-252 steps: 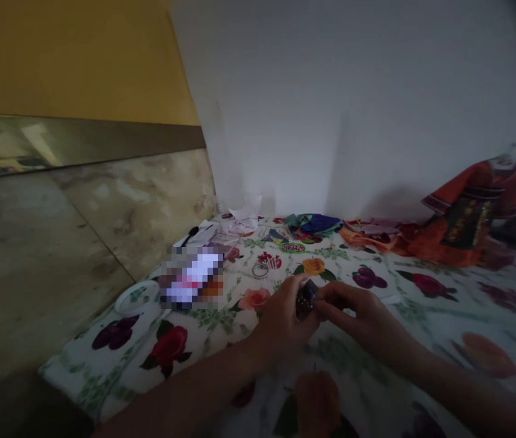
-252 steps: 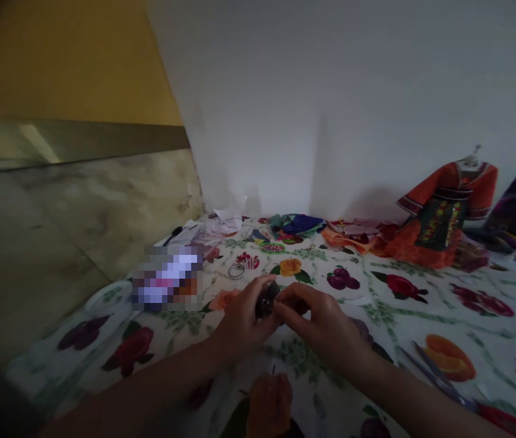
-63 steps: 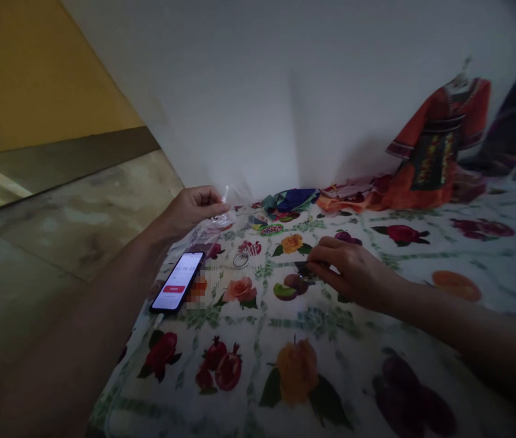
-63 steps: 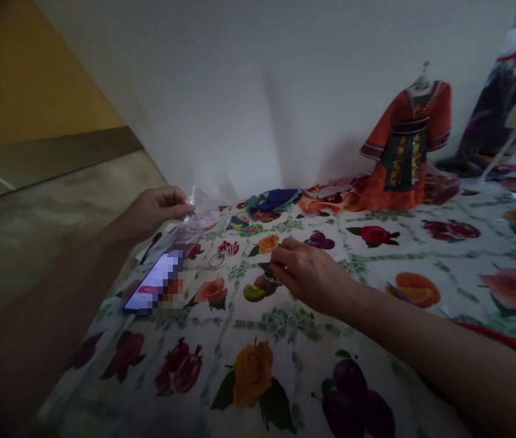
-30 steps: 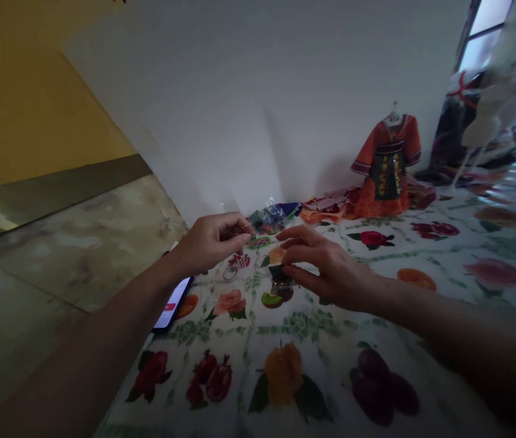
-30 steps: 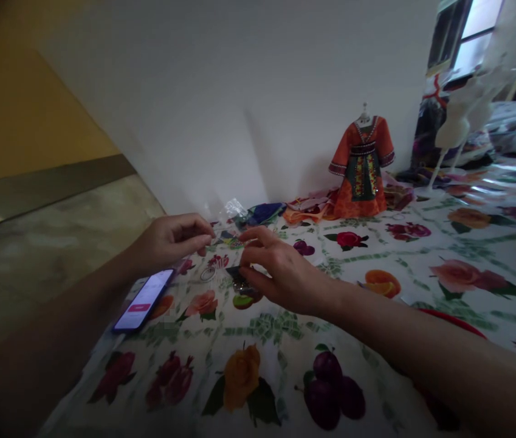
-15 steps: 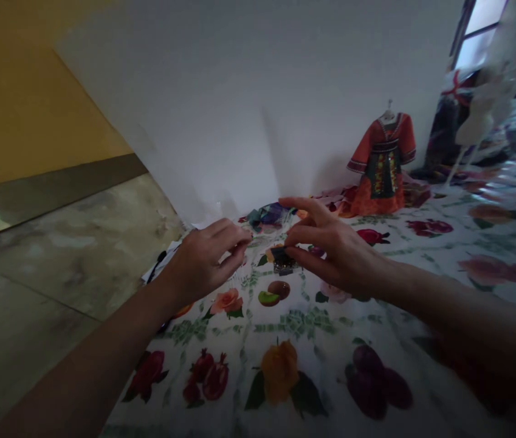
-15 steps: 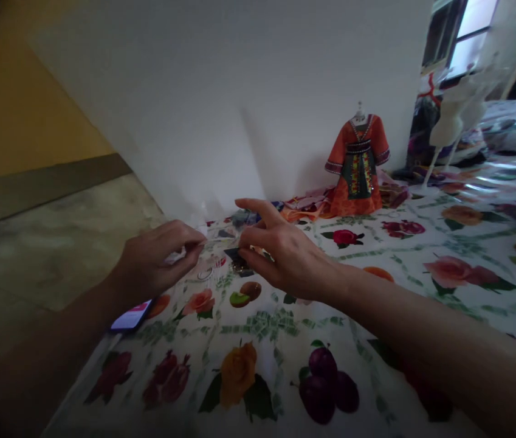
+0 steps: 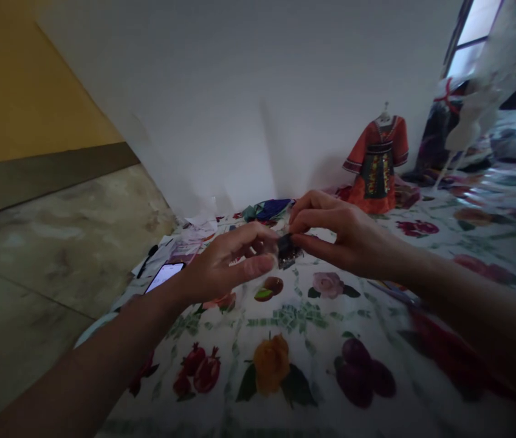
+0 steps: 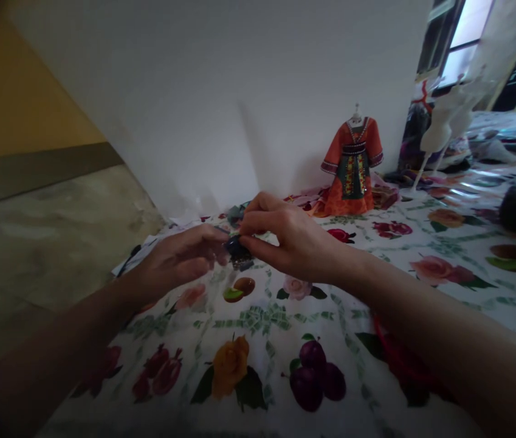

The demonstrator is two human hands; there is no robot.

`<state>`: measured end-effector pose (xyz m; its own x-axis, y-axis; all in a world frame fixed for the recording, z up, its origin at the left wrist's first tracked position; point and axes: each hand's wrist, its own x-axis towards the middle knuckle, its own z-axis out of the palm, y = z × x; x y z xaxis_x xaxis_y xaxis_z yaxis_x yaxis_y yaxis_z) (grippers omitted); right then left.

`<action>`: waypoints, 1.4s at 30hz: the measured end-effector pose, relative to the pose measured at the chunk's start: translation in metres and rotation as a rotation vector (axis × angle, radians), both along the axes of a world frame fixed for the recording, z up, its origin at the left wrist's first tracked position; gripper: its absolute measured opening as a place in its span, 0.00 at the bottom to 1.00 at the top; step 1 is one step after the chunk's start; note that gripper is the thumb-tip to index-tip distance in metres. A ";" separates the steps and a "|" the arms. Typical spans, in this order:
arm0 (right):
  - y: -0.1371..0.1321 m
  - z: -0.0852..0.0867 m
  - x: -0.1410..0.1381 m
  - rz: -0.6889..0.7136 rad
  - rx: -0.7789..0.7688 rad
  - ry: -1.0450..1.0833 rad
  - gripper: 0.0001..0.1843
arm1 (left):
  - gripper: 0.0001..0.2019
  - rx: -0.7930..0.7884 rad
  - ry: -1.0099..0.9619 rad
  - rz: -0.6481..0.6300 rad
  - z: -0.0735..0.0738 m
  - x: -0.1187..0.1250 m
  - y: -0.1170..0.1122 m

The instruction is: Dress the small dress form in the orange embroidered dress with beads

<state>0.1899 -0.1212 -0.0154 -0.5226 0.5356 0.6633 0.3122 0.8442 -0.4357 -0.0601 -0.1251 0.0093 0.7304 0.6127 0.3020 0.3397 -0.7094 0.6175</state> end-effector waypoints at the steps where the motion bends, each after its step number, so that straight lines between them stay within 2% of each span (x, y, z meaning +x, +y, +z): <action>1: -0.001 0.001 0.001 0.005 -0.004 0.002 0.06 | 0.12 -0.015 -0.042 -0.003 -0.001 0.001 0.001; 4: -0.001 0.003 0.004 0.026 0.004 0.016 0.06 | 0.14 0.018 -0.116 -0.014 -0.003 0.005 0.003; 8: 0.002 0.005 0.010 0.052 0.003 0.041 0.06 | 0.19 0.070 -0.117 -0.045 -0.002 0.009 0.001; 11: 0.004 0.007 0.013 0.074 0.009 0.079 0.05 | 0.13 0.063 -0.095 -0.060 -0.003 0.011 -0.002; 13: 0.004 0.008 0.015 0.088 -0.004 0.096 0.05 | 0.07 0.105 -0.131 -0.018 -0.006 0.014 -0.003; 17: 0.002 0.008 0.017 0.077 -0.106 0.136 0.06 | 0.21 0.197 -0.197 0.078 -0.009 0.023 -0.003; 24: 0.007 0.007 0.022 0.092 -0.136 0.173 0.05 | 0.19 0.135 -0.216 0.005 -0.007 0.025 -0.005; 27: 0.006 0.010 0.020 0.037 -0.093 0.133 0.05 | 0.24 0.152 -0.236 0.090 -0.007 0.020 -0.015; 29: 0.004 0.011 0.018 0.006 -0.072 0.104 0.06 | 0.32 0.169 -0.177 0.165 -0.008 0.018 -0.022; 30: 0.003 0.012 0.018 -0.003 -0.068 0.095 0.06 | 0.32 0.184 -0.142 0.201 -0.008 0.018 -0.024; 34: 0.002 0.013 0.019 -0.034 -0.098 0.036 0.07 | 0.17 0.129 -0.153 0.277 -0.005 0.013 -0.017; 37: 0.002 0.013 0.021 -0.035 -0.126 -0.032 0.08 | 0.15 -0.018 -0.185 0.236 0.002 0.005 -0.003; 39: 0.002 0.014 0.022 -0.014 -0.127 -0.076 0.08 | 0.17 -0.058 -0.130 0.209 0.006 -0.001 0.004; 40: 0.002 0.014 0.022 0.002 -0.133 -0.089 0.09 | 0.18 -0.002 -0.088 0.223 0.006 -0.003 0.006; 42: 0.002 0.015 0.021 0.045 -0.179 -0.087 0.09 | 0.22 0.293 -0.004 0.267 0.005 -0.005 0.007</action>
<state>0.2109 -0.1197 -0.0002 -0.5997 0.6159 0.5109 0.3192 0.7695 -0.5531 -0.0652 -0.1184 0.0139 0.5556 0.6682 0.4947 0.5342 -0.7429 0.4035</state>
